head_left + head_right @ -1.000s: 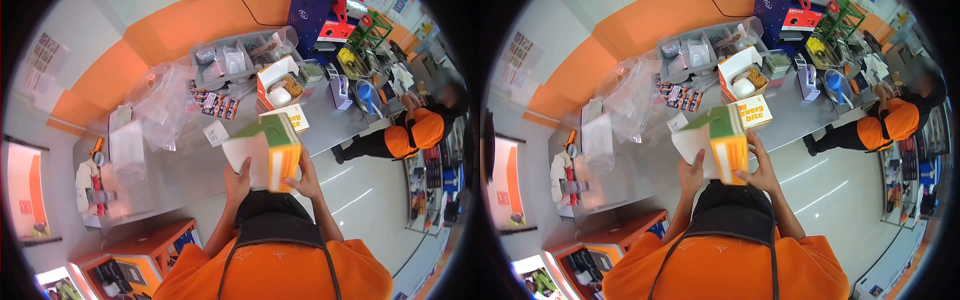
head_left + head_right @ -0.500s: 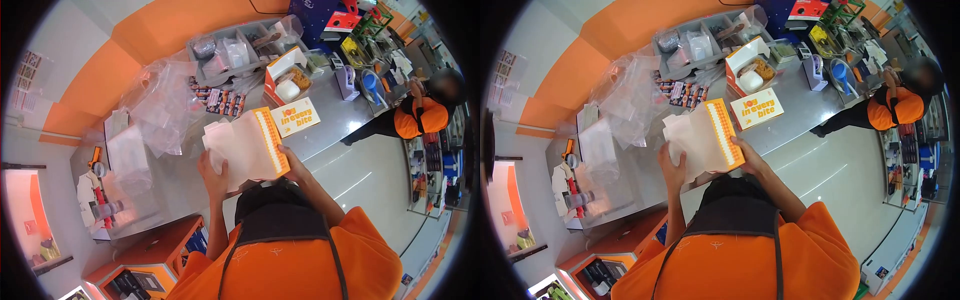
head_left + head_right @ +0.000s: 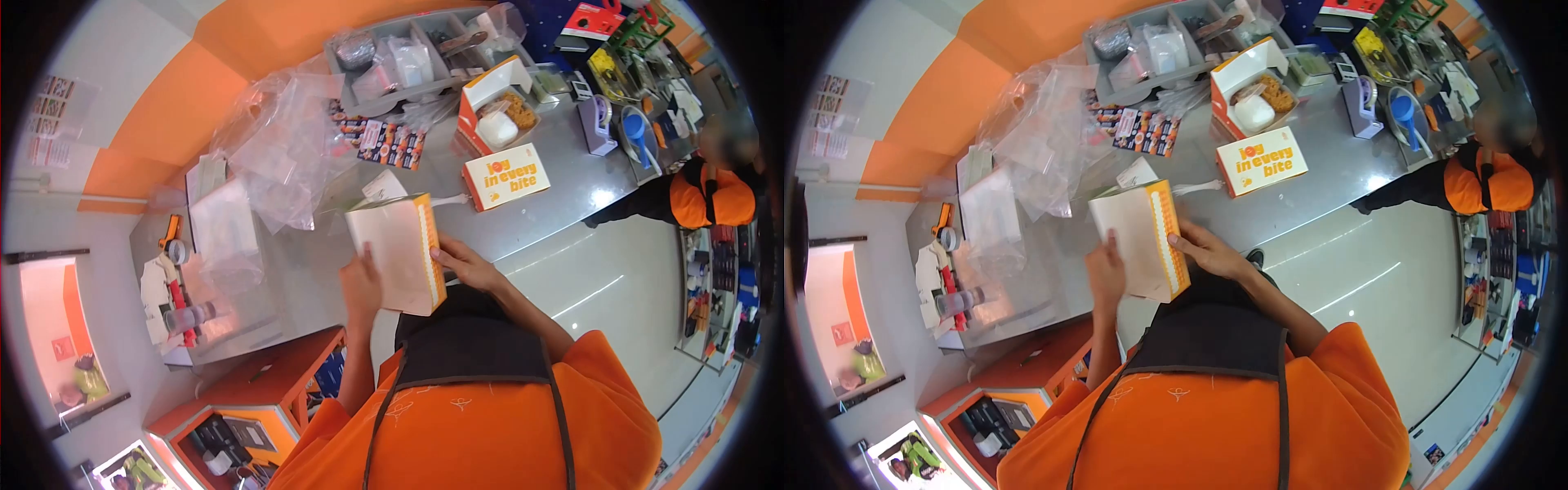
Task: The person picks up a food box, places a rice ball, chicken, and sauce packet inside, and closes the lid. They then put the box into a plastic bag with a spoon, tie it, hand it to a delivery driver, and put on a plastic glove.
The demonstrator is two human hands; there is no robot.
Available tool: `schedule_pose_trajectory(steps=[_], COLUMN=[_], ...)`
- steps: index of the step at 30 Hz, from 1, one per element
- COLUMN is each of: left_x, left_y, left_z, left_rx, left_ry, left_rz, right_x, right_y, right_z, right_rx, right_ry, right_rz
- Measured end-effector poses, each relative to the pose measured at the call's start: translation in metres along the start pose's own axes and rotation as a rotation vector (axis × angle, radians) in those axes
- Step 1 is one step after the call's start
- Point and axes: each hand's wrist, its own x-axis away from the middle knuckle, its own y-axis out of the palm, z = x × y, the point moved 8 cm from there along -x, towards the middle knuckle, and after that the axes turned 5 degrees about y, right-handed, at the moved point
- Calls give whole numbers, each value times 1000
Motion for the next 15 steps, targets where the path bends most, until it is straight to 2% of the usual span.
schedule_pose_trajectory(steps=[1, 3, 4, 6, 7, 8, 9, 10, 11, 13, 15], left_x=[4, 6, 1, -12, -23, -30, -34, -38, -33, -33, -31], left_y=[10, 21, 15, -3, -5, -1, 7, 28, 40, 59, 57], left_z=[6, -6, -15, -36, -32, -30, -29, -36, -40, -40, -35], left_rx=[76, 77, 14, -103, -198, -290, -379, -520, -541, -587, -576], left_ry=[131, -54, -162, -364, -222, -82, 53, 168, 176, 201, 163], left_rz=[190, 7, -49, -181, -139, -97, -55, -130, -179, -263, -235], right_x=[-2, -10, -9, 2, 11, 25, 41, 59, 74, 92, 90], right_y=[5, 11, 5, -33, -53, -77, -99, -116, -138, -178, -199], right_z=[12, 32, 34, 28, 26, 24, 25, 14, 6, -30, -93], right_rx=[46, 149, -22, 292, 450, 412, 316, 208, 205, 425, 737], right_ry=[25, 63, 108, 40, 9, -19, 8, 19, 6, -74, -218], right_rz=[-13, -37, -4, 107, 163, 308, 351, 395, 480, 708, 924])
